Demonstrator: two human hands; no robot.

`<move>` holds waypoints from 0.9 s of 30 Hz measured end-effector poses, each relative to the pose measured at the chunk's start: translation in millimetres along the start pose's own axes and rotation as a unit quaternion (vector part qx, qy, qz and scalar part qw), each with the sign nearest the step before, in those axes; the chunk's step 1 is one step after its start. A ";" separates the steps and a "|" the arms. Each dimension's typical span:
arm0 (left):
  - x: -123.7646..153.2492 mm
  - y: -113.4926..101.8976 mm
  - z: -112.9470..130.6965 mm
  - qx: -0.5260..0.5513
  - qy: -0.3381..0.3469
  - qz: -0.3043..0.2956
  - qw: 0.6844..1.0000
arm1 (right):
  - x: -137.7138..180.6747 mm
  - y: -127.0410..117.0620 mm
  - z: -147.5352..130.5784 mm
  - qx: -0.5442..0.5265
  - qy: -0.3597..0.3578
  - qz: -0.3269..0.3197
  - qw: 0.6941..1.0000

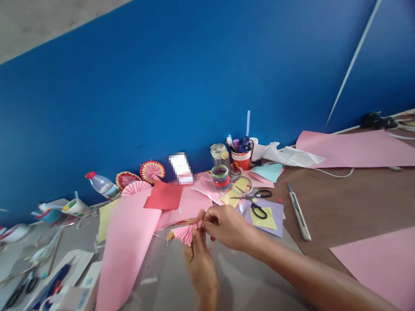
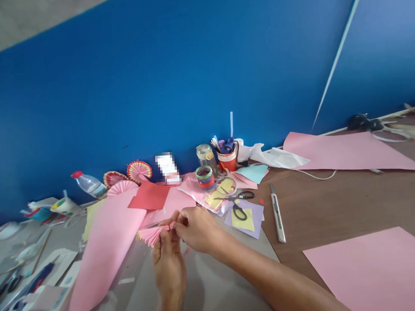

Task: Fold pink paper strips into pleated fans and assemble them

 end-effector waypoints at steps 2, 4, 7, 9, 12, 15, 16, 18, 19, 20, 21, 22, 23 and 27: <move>-0.4 -0.6 -1.0 -0.008 0.011 -0.002 1.000 | 0.0 -0.9 -2.0 0.031 0.006 0.014 0.999; -0.7 -1.1 -2.1 -0.015 0.015 -0.005 1.000 | 0.2 -2.0 -3.0 0.043 0.010 0.018 0.999; -0.8 -1.0 -2.6 -0.011 0.017 -0.002 1.000 | 0.5 -2.5 -2.1 0.022 0.006 0.006 1.000; -0.7 -0.7 -2.2 -0.010 0.015 0.001 1.000 | 0.4 -1.9 -0.7 0.004 -0.003 0.001 1.000; -0.4 -0.4 -0.9 -0.016 0.009 -0.006 1.000 | 0.0 -0.6 0.9 0.010 -0.009 0.010 1.000; 0.0 -0.5 0.3 -0.015 0.002 -0.013 1.000 | -0.2 -0.6 1.1 0.037 -0.003 0.026 0.999; 0.1 -0.6 0.4 -0.016 0.001 -0.014 1.000 | -0.2 -0.8 1.1 0.037 0.000 0.021 0.999; 0.2 -1.0 0.0 -0.022 0.004 -0.014 1.000 | -0.1 -1.2 0.9 0.020 0.004 0.002 1.000; 0.1 -1.3 -0.5 -0.027 0.006 -0.015 1.000 | -0.1 -1.4 0.9 0.010 0.006 -0.007 1.000; 0.0 -1.6 -1.2 -0.033 0.010 -0.016 0.999 | -0.1 -1.7 0.8 0.003 0.008 -0.012 1.000; -0.1 -1.9 -2.0 -0.037 0.013 -0.016 0.999 | -0.1 -2.0 0.6 -0.001 0.010 -0.014 1.000; -0.3 -2.2 -2.7 -0.040 0.016 -0.014 0.999 | -0.2 -2.2 0.4 -0.001 0.011 -0.015 1.000; -0.4 -2.5 -3.3 -0.041 0.018 -0.010 0.999 | -0.2 -2.5 0.1 0.003 0.013 -0.013 1.000; -0.6 -2.7 -3.5 -0.037 0.019 -0.002 0.999 | -0.7 -3.2 0.1 0.016 0.008 -0.001 1.000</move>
Point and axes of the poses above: each hand's wrist, its own x-axis away from the middle knuckle, its own y-axis out of the palm, z = x × y, the point moved 1 cm from there along -x, towards the middle knuckle, and after that the axes turned 15 degrees about z, right-handed, at the moved point
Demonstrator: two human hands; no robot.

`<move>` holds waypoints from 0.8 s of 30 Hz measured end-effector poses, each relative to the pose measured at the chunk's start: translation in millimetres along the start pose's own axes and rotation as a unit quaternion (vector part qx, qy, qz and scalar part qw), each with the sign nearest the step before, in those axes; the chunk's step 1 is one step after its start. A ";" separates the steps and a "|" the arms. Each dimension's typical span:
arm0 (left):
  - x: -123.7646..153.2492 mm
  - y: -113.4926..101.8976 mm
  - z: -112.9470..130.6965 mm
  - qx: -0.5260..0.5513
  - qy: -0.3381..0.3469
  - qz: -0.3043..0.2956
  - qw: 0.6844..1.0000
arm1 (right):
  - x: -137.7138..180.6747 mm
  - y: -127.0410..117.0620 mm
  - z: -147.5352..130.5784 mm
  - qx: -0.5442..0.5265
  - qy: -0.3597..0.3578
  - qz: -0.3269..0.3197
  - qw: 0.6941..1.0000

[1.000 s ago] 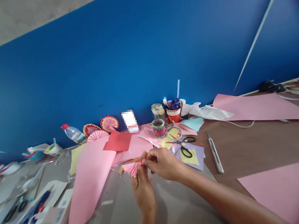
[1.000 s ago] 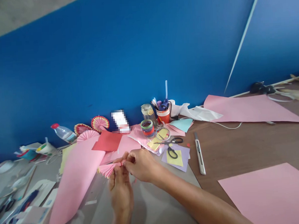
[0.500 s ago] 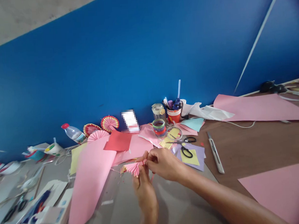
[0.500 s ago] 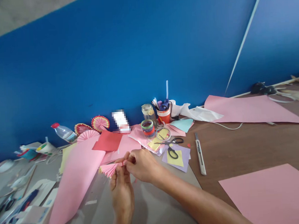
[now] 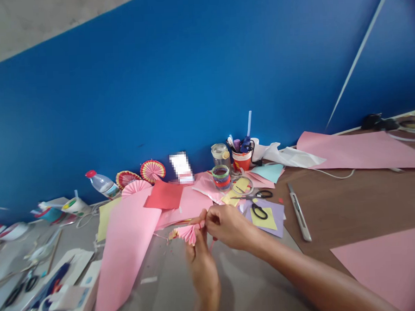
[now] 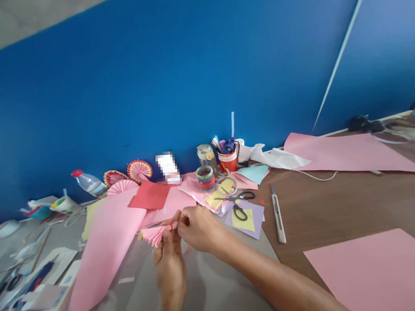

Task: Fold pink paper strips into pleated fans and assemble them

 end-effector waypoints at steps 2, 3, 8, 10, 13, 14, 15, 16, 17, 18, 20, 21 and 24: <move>-0.1 0.3 0.6 0.007 0.004 -0.006 1.000 | -0.3 0.4 1.6 -0.009 -0.007 -0.004 1.000; -0.2 0.4 0.8 0.012 0.007 -0.008 1.000 | -0.5 0.7 2.8 -0.017 -0.010 -0.010 1.000; -0.2 0.1 -0.9 0.005 0.008 -0.012 1.000 | -0.4 2.2 8.0 -0.058 -0.002 -0.029 0.998; 0.1 -0.2 -2.0 -0.012 0.008 0.002 1.000 | -0.3 2.4 8.2 -0.061 0.001 -0.028 0.998; 0.6 0.0 -2.2 -0.022 0.011 0.015 1.000 | -0.4 2.8 7.7 -0.054 0.002 -0.029 0.998; 0.6 0.0 -1.9 -0.024 0.010 0.016 1.000 | -0.7 3.0 7.9 -0.049 0.002 -0.027 0.998; 0.6 0.1 -1.4 -0.025 0.008 0.014 1.000 | -1.0 3.4 8.3 -0.044 0.002 -0.024 0.999; 0.4 0.1 -0.8 -0.025 0.005 0.011 1.000 | -1.4 3.8 9.1 -0.041 0.004 -0.022 0.999; 0.2 0.0 -0.1 -0.024 0.000 0.007 1.000 | -1.9 4.2 10.2 -0.041 0.008 -0.023 0.999; -0.2 -0.1 0.6 -0.022 -0.005 0.003 1.000 | -2.4 4.6 11.4 -0.043 0.015 -0.026 0.999; -1.3 -0.5 2.1 -0.012 -0.006 -0.007 1.000 | -3.3 4.7 13.5 -0.055 0.032 -0.040 0.997; -2.1 -0.9 2.6 -0.008 -0.003 -0.008 1.000 | -3.6 4.5 14.2 -0.061 0.040 -0.045 0.996; -4.7 -2.2 2.7 -0.004 0.011 -0.003 1.000 | -3.0 4.0 13.6 -0.072 0.046 -0.053 0.995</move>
Point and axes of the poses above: each hand's wrist, its own x-axis away from the middle knuckle, its own y-axis out of the palm, z = x × y, the point moved 1 cm from there along -x, towards the middle knuckle, and after that the axes turned 15 degrees about z, right-handed, at the moved point
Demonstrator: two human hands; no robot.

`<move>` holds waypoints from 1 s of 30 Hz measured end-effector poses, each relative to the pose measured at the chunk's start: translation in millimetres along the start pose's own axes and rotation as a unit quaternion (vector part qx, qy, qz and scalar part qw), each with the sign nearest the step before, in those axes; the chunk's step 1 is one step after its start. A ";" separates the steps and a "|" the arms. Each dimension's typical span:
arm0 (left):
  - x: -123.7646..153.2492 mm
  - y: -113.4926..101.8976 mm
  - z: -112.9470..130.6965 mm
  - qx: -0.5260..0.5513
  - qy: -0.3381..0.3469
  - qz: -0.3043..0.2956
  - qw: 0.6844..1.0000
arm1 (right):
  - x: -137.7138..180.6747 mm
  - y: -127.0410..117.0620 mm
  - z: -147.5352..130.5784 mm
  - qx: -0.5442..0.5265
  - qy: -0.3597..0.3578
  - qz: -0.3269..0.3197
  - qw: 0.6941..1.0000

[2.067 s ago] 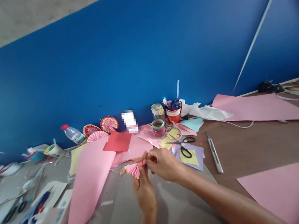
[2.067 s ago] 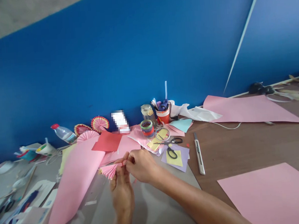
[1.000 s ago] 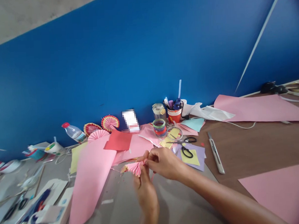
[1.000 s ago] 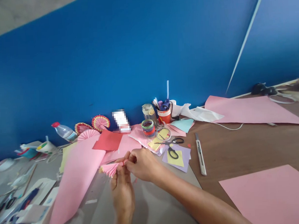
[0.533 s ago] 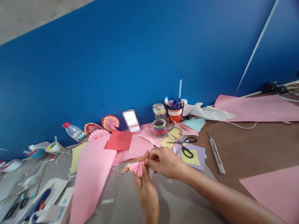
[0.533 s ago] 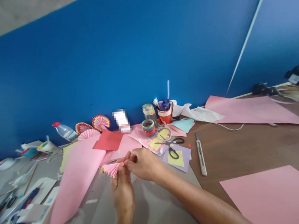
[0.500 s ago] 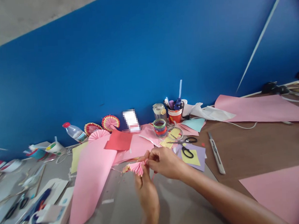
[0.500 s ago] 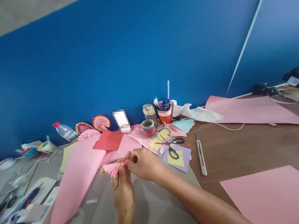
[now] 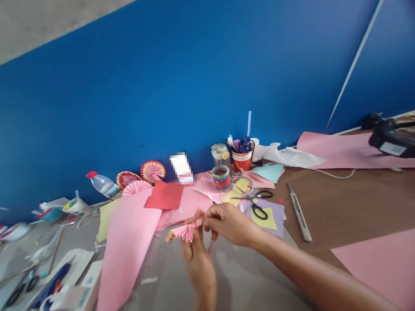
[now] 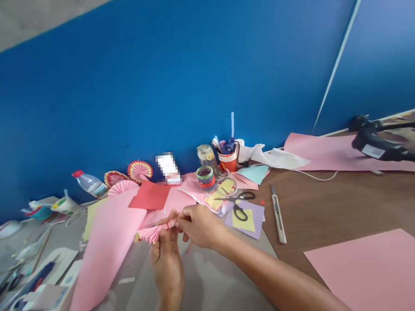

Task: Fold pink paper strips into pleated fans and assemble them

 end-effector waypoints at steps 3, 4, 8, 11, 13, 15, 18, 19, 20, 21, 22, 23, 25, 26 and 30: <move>-2.9 -2.1 -2.6 -0.020 0.004 0.012 1.000 | 3.2 2.8 -2.9 -0.008 -0.013 0.015 1.000; -3.9 -3.1 -3.7 -0.031 0.010 0.019 0.999 | 4.6 4.2 -4.0 -0.008 -0.018 0.026 0.999; -8.5 -7.1 -6.7 -0.084 0.062 0.029 0.994 | 10.1 7.4 -9.4 0.034 -0.060 0.088 0.994; -11.3 -9.3 -4.8 -0.125 0.118 0.013 0.985 | 12.4 6.5 -13.3 0.065 -0.087 0.109 0.988; -12.1 -9.9 -1.5 -0.151 0.152 0.007 0.977 | 12.7 5.7 -15.1 0.067 -0.091 0.109 0.988; -12.2 -9.6 2.2 -0.175 0.174 0.006 0.969 | 12.5 5.4 -16.3 0.062 -0.088 0.108 0.988; -11.3 -8.0 5.4 -0.192 0.191 0.006 0.963 | 11.8 5.3 -17.6 0.053 -0.068 0.110 0.990; -10.9 -7.3 5.4 -0.194 0.194 0.006 0.962 | 11.7 5.3 -18.2 0.047 -0.062 0.110 0.991; -10.4 -6.6 4.9 -0.197 0.195 0.007 0.961 | 11.6 5.1 -19.0 0.040 -0.061 0.108 0.991; -9.9 -6.0 3.9 -0.199 0.197 0.006 0.960 | 11.6 4.8 -19.8 0.033 -0.063 0.105 0.992; -9.3 -5.6 2.5 -0.201 0.198 0.007 0.959 | 11.6 4.5 -20.6 0.027 -0.066 0.102 0.992; -8.7 -5.4 1.0 -0.200 0.199 0.008 0.959 | 11.6 4.1 -21.3 0.024 -0.068 0.101 0.992; -7.8 -5.6 -2.2 -0.183 0.199 0.012 0.963 | 11.3 3.7 -21.7 0.031 -0.066 0.102 0.992; -7.5 -6.0 -3.6 -0.171 0.196 0.012 0.965 | 11.1 3.7 -21.5 0.041 -0.064 0.106 0.992; -7.9 -8.5 -7.9 -0.146 0.180 -0.005 0.973 | 10.0 6.0 -18.5 0.071 -0.068 0.117 0.988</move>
Point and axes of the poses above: each hand's wrist, its own x-axis away from the middle knuckle, its own y-axis out of the palm, z = x × y, the point moved 1 cm from there along -x, towards the middle knuckle, and after that the axes turned 15 degrees about z, right-handed, at the moved point
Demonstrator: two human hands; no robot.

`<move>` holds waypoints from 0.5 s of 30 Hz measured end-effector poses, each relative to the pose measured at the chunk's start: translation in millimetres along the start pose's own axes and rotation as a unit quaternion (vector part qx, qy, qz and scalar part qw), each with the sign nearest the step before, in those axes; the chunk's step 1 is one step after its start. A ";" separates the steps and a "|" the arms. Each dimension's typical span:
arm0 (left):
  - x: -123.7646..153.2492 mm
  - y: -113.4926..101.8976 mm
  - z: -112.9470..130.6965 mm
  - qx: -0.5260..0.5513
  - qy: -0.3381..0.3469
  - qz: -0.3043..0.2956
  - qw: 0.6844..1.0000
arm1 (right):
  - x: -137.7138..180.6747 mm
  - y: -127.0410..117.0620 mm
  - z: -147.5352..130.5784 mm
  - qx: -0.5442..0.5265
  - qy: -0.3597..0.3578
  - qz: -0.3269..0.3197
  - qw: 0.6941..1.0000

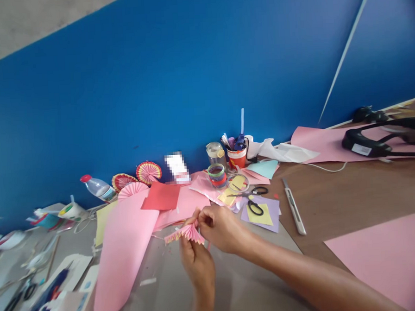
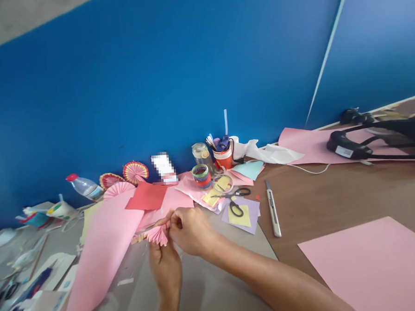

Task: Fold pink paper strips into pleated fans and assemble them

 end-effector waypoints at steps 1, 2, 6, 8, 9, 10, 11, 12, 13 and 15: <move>0.0 -0.3 -0.7 0.001 -0.004 -0.003 1.000 | 0.2 0.8 0.7 -0.001 -0.003 0.002 1.000; 0.0 -0.6 -1.2 0.006 -0.009 -0.005 1.000 | 0.4 1.5 1.2 -0.005 -0.005 0.004 1.000; -0.2 1.0 0.0 0.071 -0.078 0.000 0.994 | 0.9 2.7 2.9 -0.046 0.009 -0.004 0.999; -0.8 3.2 2.5 0.127 -0.122 0.006 0.984 | 0.6 2.9 4.0 -0.081 0.028 -0.022 0.996; -1.4 4.4 4.3 0.157 -0.137 0.006 0.978 | 0.3 3.0 4.8 -0.098 0.039 -0.031 0.994; -2.0 5.6 6.3 0.185 -0.148 0.005 0.972 | -0.2 3.0 5.6 -0.113 0.048 -0.039 0.992; -2.6 6.7 8.3 0.208 -0.156 0.003 0.966 | -0.9 3.1 6.4 -0.125 0.057 -0.047 0.989; -3.2 7.6 10.3 0.225 -0.163 0.004 0.961 | -1.6 3.0 7.2 -0.136 0.065 -0.054 0.987; -3.7 8.2 12.3 0.237 -0.171 0.007 0.956 | -2.5 2.9 7.8 -0.149 0.073 -0.059 0.984; -4.7 8.9 16.4 0.255 -0.184 0.012 0.949 | -4.6 2.3 8.5 -0.168 0.087 -0.067 0.980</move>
Point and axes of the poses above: each hand's wrist, its own x-axis away from the middle knuckle, its own y-axis out of the palm, z = x × y, the point moved 1 cm from there along -x, towards the middle knuckle, and after that the axes turned 15 degrees about z, right-handed, at the moved point
